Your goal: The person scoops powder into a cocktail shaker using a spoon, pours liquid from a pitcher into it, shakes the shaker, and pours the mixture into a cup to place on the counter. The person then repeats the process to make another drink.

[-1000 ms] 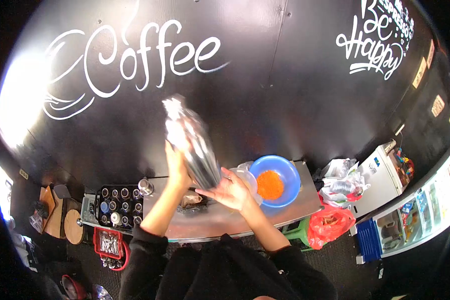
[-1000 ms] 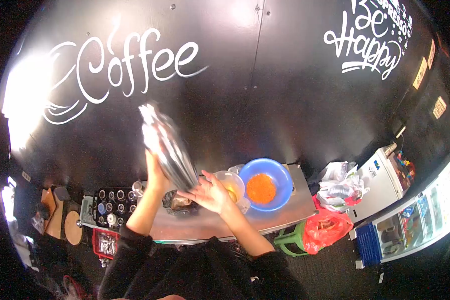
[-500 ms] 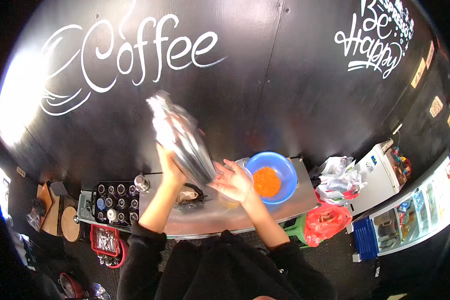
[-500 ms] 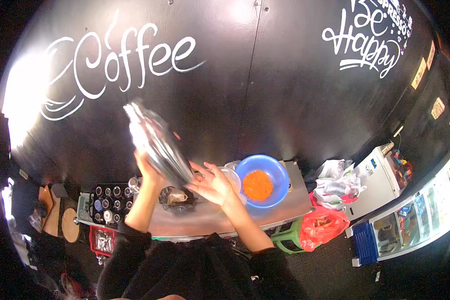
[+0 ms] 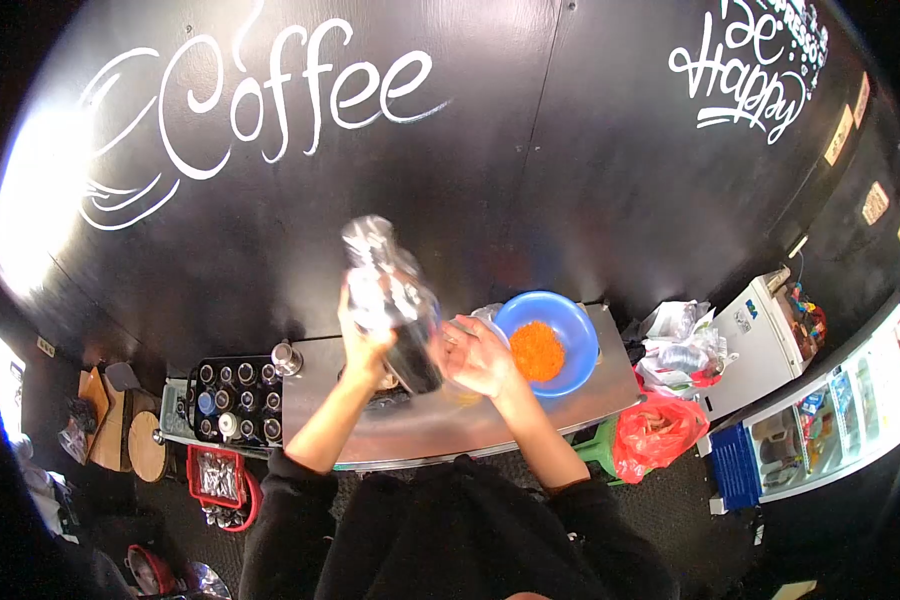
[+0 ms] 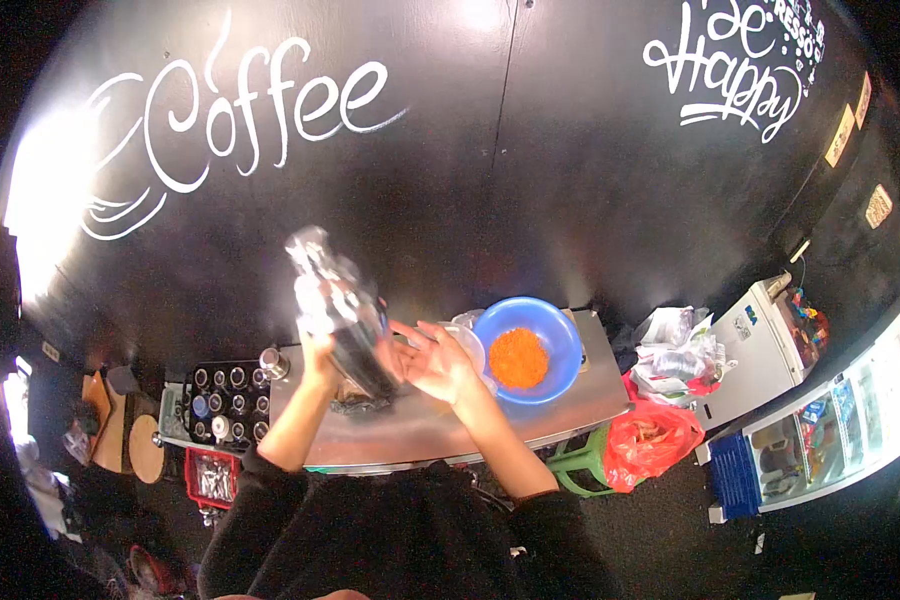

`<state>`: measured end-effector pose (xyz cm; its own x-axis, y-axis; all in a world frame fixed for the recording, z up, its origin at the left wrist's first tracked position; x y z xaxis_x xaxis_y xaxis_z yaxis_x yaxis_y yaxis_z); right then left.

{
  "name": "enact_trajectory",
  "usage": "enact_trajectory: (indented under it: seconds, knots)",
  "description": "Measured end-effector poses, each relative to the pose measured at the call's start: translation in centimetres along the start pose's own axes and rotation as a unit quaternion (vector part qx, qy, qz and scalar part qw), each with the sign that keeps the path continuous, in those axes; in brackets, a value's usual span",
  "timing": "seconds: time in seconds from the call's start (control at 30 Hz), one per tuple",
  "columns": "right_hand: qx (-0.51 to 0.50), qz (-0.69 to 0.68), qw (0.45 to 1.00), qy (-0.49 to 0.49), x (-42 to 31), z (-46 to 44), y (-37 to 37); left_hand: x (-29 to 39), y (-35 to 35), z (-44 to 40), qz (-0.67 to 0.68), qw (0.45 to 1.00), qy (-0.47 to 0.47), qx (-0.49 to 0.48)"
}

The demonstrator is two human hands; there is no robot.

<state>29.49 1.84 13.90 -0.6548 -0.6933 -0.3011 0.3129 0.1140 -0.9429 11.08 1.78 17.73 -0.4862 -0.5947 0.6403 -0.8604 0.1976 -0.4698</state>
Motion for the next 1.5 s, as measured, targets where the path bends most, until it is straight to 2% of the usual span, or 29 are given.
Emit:
enact_trajectory:
  seconds: [0.07, 0.1, 0.17, 0.2, 0.27, 0.3, 0.33, 0.4, 0.43, 0.53, 0.57, 0.6, 0.63, 0.67, 0.7, 0.73, 0.8, 0.87, 0.93, 0.97, 1.0, 1.07, 1.1, 1.13, 1.23, 1.33, 1.37, 1.4, 1.5]
  knots:
    - [-0.132, -0.11, 0.983, -0.061, 0.3, -0.6, 1.1, -1.5, 0.8, 0.1, 0.031, 0.998, -0.029, 0.043]
    - [-0.129, -0.113, 0.983, -0.064, 0.8, -0.1, -0.1, 0.6, 0.0, -1.1, 0.105, 0.991, 0.014, 0.079]
    - [0.027, 0.069, 0.997, 0.003, 1.5, 0.9, -3.6, 5.4, -3.4, -4.2, 0.301, 0.943, 0.057, 0.126]
    - [0.024, 0.069, 0.997, 0.002, 1.6, 0.6, -3.3, 5.7, -3.6, -4.2, 0.272, 0.957, 0.013, 0.101]
    - [0.024, 0.041, 0.999, -0.007, 1.7, -0.4, -0.7, 2.8, -1.9, -0.8, 0.057, 0.977, 0.081, 0.188]
    - [-0.064, -0.035, 0.997, -0.036, 1.6, -0.8, 0.7, 0.4, 0.1, 1.0, -0.064, 0.996, 0.009, 0.061]
    - [-0.147, -0.101, 0.981, -0.076, 1.4, -1.0, 1.3, 3.0, -3.4, 0.9, -0.046, 0.999, 0.019, -0.01]
    - [-0.175, -0.093, 0.978, -0.063, 1.6, -1.3, 2.2, 1.6, -1.3, 0.9, -0.002, 0.995, 0.028, 0.099]
    - [-0.025, 0.068, 0.997, 0.005, 1.8, -0.4, -0.4, 4.3, -2.9, -1.0, 0.148, 0.987, 0.017, 0.051]
    - [0.039, 0.085, 0.996, 0.012, 2.3, 0.5, -2.0, 8.7, -5.1, -3.5, 0.31, 0.943, -0.007, 0.123]
    - [0.057, 0.101, 0.993, 0.01, 2.4, 0.5, -1.9, 7.5, -4.1, -2.9, 0.222, 0.971, -0.008, 0.082]
    - [0.054, 0.104, 0.993, 0.009, 2.2, 0.0, -0.8, 4.8, -1.8, -0.9, 0.103, 0.988, -0.02, 0.112]
    - [-0.01, 0.11, 0.994, 0.017, 1.8, -0.8, 1.0, 2.7, 0.6, 0.8, -0.041, 0.996, -0.004, 0.079]
    - [-0.075, 0.115, 0.99, 0.023, 1.8, -1.2, 1.9, 4.2, -1.0, 0.9, -0.087, 0.996, 0.003, -0.014]
    - [0.025, 0.192, 0.976, 0.101, 2.1, -1.1, 1.6, 4.1, -1.5, 1.5, -0.124, 0.991, -0.018, -0.037]
    - [0.023, 0.192, 0.976, 0.096, 2.2, -0.7, 0.5, 3.7, -1.3, 2.2, -0.114, 0.992, 0.011, -0.044]
    - [0.073, 0.398, 0.891, 0.208, 2.2, 0.6, -1.4, 3.0, -0.9, 3.4, -0.164, 0.985, 0.037, -0.045]
    - [0.058, 0.391, 0.897, 0.2, 2.5, 1.1, -1.9, 2.1, -0.2, 4.5, -0.16, 0.985, 0.056, -0.029]
    - [0.051, 0.515, 0.839, 0.168, 3.6, 1.5, -1.8, 1.3, 0.5, 5.6, -0.224, 0.971, 0.068, -0.035]
    - [0.059, 0.578, 0.79, 0.197, 4.1, 1.4, -1.3, 0.4, 1.0, 6.2, -0.207, 0.975, 0.068, -0.033]
    - [0.06, 0.578, 0.791, 0.192, 4.5, 1.1, -0.8, 0.5, 0.6, 6.6, -0.246, 0.964, 0.091, -0.046]
    - [0.092, 0.638, 0.724, 0.244, 5.2, 0.6, 0.0, -0.2, 0.4, 7.6, -0.322, 0.941, 0.101, -0.038]
    - [0.111, 0.609, 0.727, 0.295, 5.6, 0.1, 0.1, -0.1, 0.2, 7.8, -0.388, 0.917, 0.074, -0.052]
    - [0.11, 0.61, 0.728, 0.292, 5.6, 0.2, 0.2, 0.0, -0.3, 8.1, -0.389, 0.917, 0.075, -0.049]
    - [0.141, 0.68, 0.642, 0.325, 5.5, 0.3, 1.0, -0.1, -0.7, 9.0, -0.31, 0.943, 0.119, -0.023]
    - [0.148, 0.701, 0.62, 0.321, 5.5, 1.0, -0.4, -0.6, 0.1, 9.9, -0.262, 0.96, 0.09, -0.044]
    - [0.168, 0.705, 0.613, 0.314, 5.8, 1.1, -0.7, -0.6, 0.1, 10.3, -0.118, 0.985, 0.123, -0.002]
    - [0.164, 0.706, 0.616, 0.309, 6.3, 0.7, 0.1, -0.9, 1.3, 11.0, -0.122, 0.985, 0.124, 0.004]
    - [0.172, 0.712, 0.587, 0.346, 7.9, -0.8, 2.2, -1.0, 5.1, 12.4, -0.153, 0.959, 0.239, -0.013]
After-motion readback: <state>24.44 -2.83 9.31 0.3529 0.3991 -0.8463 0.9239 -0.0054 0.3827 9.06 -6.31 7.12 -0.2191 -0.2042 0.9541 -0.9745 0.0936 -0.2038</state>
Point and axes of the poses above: each hand's wrist, its own z-axis away from the middle knuckle, its own y-axis out of the back of the hand, x = y × z, the point moved 1 cm from there along -z, towards the middle knuckle, and after that the axes turned 13 degrees about z, right-handed, at the moved point
